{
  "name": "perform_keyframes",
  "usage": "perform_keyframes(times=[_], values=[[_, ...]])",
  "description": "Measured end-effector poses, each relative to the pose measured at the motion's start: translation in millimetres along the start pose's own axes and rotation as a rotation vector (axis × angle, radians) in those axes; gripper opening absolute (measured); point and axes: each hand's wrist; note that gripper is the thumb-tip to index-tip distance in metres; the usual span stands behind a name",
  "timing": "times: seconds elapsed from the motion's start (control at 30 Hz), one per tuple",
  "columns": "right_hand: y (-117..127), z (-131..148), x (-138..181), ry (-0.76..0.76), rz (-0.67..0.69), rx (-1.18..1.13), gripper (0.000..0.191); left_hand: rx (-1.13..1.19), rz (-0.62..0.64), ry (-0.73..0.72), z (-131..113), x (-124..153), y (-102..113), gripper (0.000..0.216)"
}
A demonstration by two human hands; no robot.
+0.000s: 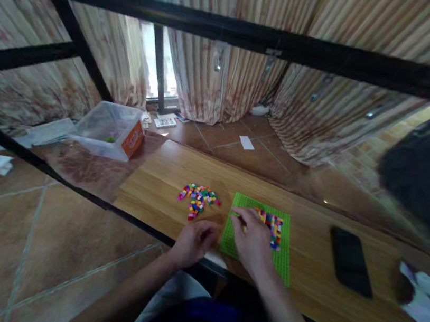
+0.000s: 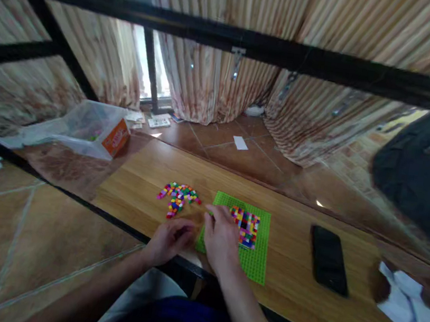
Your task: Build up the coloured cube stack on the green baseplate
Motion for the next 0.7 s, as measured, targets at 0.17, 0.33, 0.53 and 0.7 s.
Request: perform_keyframes(times=[0.17,0.33,0.53,0.7], values=[[-48,18,-33,-0.187,0.145,0.198,0.022,0.054,0.025,-0.017,-2,0,2,0.016],[-67,8,-48,-0.254,0.142,0.233,0.019,0.061,0.002,-0.005,-5,-1,3,0.015],[-63,11,-38,-0.223,0.12,0.162,0.022,0.024,-0.003,-0.006,-3,2,7,0.015],[-29,21,-7,-0.126,0.015,-0.049,0.022,0.002,-0.001,-0.009,1,2,6,0.015]])
Point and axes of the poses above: each hand's wrist, its own x-axis away from the middle knuckle, its own y-axis out of the back of the hand, z = x × y, and after that the axes turned 4 degrees about -x, right-handed
